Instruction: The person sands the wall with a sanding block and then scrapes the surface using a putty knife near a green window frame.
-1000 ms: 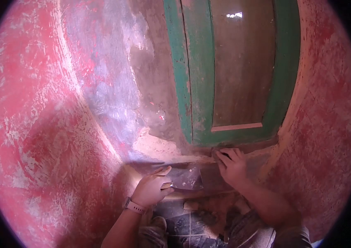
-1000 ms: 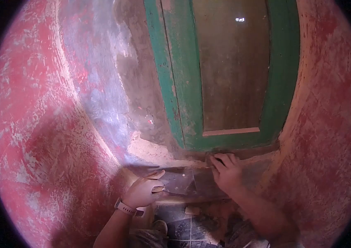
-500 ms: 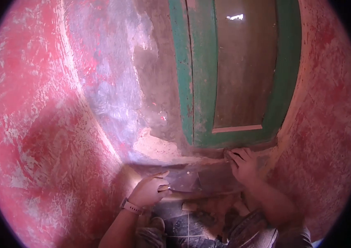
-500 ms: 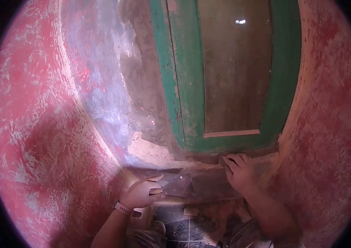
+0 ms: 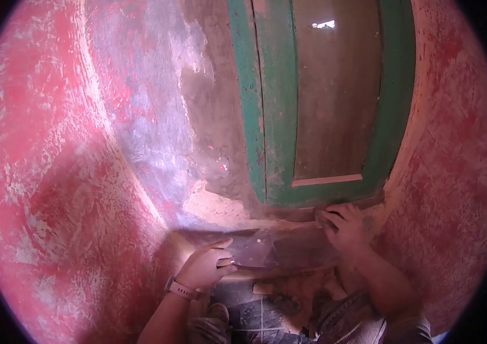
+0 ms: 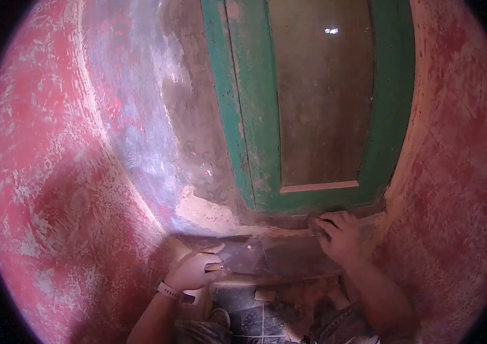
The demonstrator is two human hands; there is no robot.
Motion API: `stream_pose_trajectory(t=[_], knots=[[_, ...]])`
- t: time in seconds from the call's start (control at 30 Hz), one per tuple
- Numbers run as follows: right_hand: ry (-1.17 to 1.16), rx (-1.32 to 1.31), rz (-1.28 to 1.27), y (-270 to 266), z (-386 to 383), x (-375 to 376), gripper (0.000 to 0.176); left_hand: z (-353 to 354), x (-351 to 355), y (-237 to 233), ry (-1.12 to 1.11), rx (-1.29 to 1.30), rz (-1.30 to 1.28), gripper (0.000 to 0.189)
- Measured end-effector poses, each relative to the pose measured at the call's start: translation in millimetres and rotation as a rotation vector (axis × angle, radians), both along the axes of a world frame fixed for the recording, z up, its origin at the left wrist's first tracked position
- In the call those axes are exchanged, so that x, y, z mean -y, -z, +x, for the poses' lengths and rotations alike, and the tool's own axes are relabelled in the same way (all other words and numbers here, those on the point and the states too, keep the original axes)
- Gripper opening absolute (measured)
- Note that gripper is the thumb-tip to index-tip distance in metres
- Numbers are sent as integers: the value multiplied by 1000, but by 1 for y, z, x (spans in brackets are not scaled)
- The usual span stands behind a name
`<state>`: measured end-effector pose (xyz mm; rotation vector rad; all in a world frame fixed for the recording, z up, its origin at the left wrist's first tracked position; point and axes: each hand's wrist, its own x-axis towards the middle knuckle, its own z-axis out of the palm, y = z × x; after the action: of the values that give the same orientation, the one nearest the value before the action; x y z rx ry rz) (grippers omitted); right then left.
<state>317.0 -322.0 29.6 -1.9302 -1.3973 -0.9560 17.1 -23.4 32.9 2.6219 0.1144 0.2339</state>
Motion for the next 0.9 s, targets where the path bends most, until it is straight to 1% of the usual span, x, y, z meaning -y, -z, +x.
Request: stream_pose_trajectory(t=[0.1, 0.17, 0.23, 0.33, 0.4, 0.5, 0.57, 0.63, 0.7, 0.8, 0.83, 0.9], knots=[[30, -16, 48, 2, -3, -2, 35, -2, -4, 7, -16, 34, 44, 31], [-10, -4, 33, 11, -5, -17, 36, 1, 0, 4, -15, 53, 54, 30], [-55, -1, 28, 14, -13, -37, 39, 6, 13, -4, -18, 58, 26, 30], [-138, -7, 6, 8, -35, -68, 45, 15, 21, -1, 38, 119, 86, 40], [-205, -6, -35, -1, -44, -78, 49, 19, 23, 1, 47, 89, 85, 41], [-206, 45, -79, 4, -42, -72, 52, 21, 24, -5, 44, 7, 55, 40], [-170, 53, -67, 7, -29, -50, 51, 19, 20, -5, 44, -45, 32, 39], [-125, 63, -61, 8, -10, -24, 51, 14, 10, -2, 38, -63, 17, 38], [-73, 57, -63, 11, 4, -6, 50, 11, 5, -2, 41, -10, 42, 36], [-38, 22, 0, 17, 3, -9, 48, 7, 9, -3, -14, 40, 22, 32], [-72, 24, -1, 18, 0, -15, 48, 8, 12, -4, -37, 53, 10, 31], [-137, 32, 8, 14, -18, -40, 47, 11, 14, 0, 8, 100, 38, 31]])
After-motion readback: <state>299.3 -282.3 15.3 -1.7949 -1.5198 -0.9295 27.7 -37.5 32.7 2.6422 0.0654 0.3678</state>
